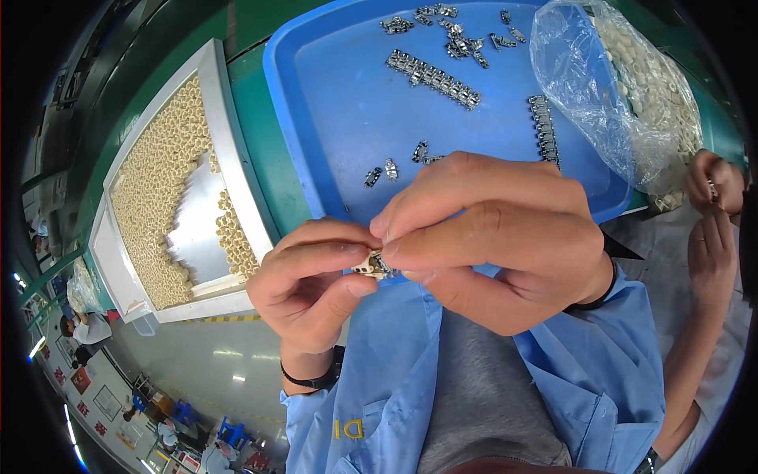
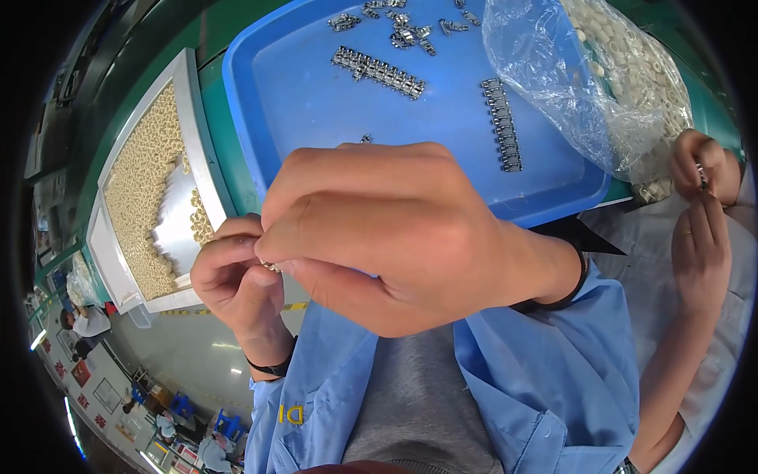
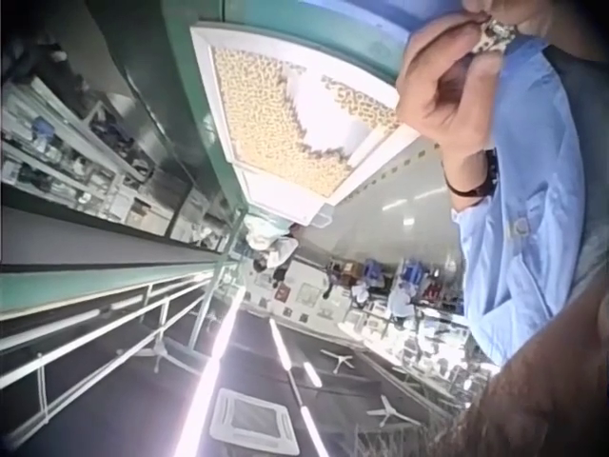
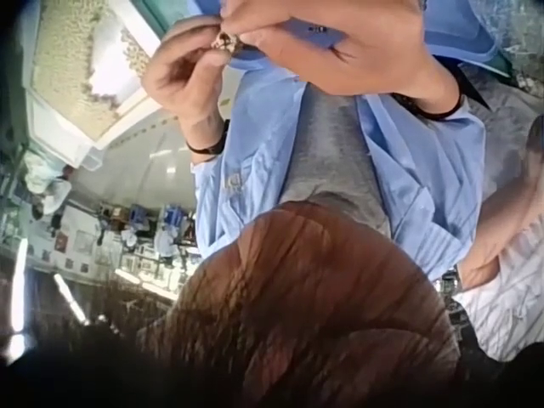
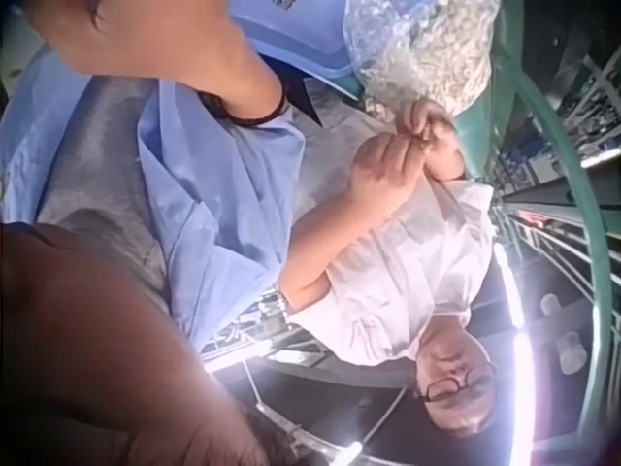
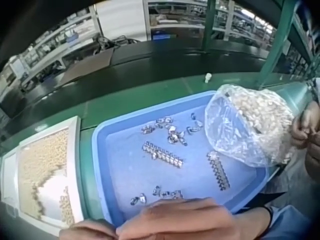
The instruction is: The person picks up a metal component from a blue tray and a white plastic part from a white tray, fits the metal piece into the plastic part, and places the assembled unit back into the blue tray.
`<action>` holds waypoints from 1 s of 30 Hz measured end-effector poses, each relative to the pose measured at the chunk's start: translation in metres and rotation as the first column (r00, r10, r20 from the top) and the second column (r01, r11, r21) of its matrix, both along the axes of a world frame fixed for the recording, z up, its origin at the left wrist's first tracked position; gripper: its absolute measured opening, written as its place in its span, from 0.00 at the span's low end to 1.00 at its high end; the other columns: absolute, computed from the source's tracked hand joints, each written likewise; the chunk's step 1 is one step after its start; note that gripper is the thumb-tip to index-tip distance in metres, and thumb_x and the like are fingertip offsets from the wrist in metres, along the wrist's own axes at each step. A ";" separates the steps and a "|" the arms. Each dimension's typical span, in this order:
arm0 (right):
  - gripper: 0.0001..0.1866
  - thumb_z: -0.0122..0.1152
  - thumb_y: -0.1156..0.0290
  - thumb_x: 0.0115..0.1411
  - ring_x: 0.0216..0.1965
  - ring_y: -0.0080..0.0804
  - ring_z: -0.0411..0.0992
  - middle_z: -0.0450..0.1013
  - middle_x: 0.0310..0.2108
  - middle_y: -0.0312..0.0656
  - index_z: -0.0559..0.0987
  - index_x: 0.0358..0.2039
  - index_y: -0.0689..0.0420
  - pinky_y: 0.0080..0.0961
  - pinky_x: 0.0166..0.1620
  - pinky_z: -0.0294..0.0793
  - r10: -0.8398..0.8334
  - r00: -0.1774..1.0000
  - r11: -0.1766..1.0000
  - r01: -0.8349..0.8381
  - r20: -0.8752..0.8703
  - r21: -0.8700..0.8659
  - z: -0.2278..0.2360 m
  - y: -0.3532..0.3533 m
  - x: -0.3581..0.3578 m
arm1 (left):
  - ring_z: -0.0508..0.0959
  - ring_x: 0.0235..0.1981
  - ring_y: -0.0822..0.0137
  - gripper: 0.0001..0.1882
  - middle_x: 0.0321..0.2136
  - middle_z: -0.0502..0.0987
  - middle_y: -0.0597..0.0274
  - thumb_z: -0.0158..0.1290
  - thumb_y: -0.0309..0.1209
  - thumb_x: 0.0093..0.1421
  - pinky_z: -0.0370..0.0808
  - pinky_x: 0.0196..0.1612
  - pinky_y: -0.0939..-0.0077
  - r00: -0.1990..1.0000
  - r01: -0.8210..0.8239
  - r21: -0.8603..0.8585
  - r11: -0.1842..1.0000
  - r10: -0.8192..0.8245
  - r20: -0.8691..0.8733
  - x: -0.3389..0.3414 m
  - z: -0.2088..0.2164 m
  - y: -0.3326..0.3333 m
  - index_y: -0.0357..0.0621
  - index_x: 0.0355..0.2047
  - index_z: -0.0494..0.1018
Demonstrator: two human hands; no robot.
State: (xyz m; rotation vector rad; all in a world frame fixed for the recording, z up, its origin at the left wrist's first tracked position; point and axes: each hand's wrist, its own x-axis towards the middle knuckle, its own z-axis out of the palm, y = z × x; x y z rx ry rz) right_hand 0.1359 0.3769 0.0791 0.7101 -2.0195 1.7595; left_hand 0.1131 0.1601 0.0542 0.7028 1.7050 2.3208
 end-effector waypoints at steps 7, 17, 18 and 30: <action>0.11 0.67 0.89 0.45 0.30 0.38 0.81 0.79 0.32 0.51 0.83 0.32 0.68 0.28 0.31 0.82 -0.060 0.998 0.996 0.061 -0.017 0.064 0.000 0.000 0.002 | 0.84 0.38 0.55 0.13 0.38 0.82 0.39 0.67 0.19 0.54 0.81 0.39 0.68 1.000 0.005 0.002 1.000 -0.005 0.015 0.001 -0.002 0.002 0.30 0.40 0.80; 0.12 0.68 0.87 0.44 0.28 0.37 0.80 0.78 0.32 0.47 0.84 0.32 0.66 0.29 0.31 0.79 -0.128 0.990 0.989 0.132 -0.064 0.070 -0.006 -0.005 0.004 | 0.83 0.36 0.56 0.15 0.39 0.82 0.41 0.68 0.20 0.53 0.80 0.39 0.69 0.999 -0.021 -0.008 1.000 0.021 -0.049 0.005 -0.009 0.003 0.32 0.42 0.82; 0.12 0.68 0.87 0.44 0.28 0.36 0.79 0.78 0.32 0.47 0.84 0.32 0.66 0.29 0.31 0.79 -0.141 0.988 0.987 0.144 -0.056 0.069 -0.006 -0.005 0.004 | 0.83 0.36 0.56 0.15 0.39 0.82 0.41 0.68 0.20 0.53 0.80 0.39 0.70 0.996 -0.039 -0.042 0.998 0.036 -0.078 0.006 -0.008 0.003 0.32 0.43 0.82; 0.21 0.65 0.79 0.52 0.37 0.40 0.77 0.75 0.44 0.43 0.82 0.49 0.59 0.33 0.36 0.73 -0.186 0.982 0.972 0.180 0.030 0.149 -0.038 -0.009 0.014 | 0.81 0.40 0.58 0.17 0.47 0.79 0.39 0.63 0.21 0.60 0.80 0.38 0.71 0.968 -0.188 -0.069 0.980 0.197 0.157 0.010 -0.032 0.007 0.34 0.50 0.79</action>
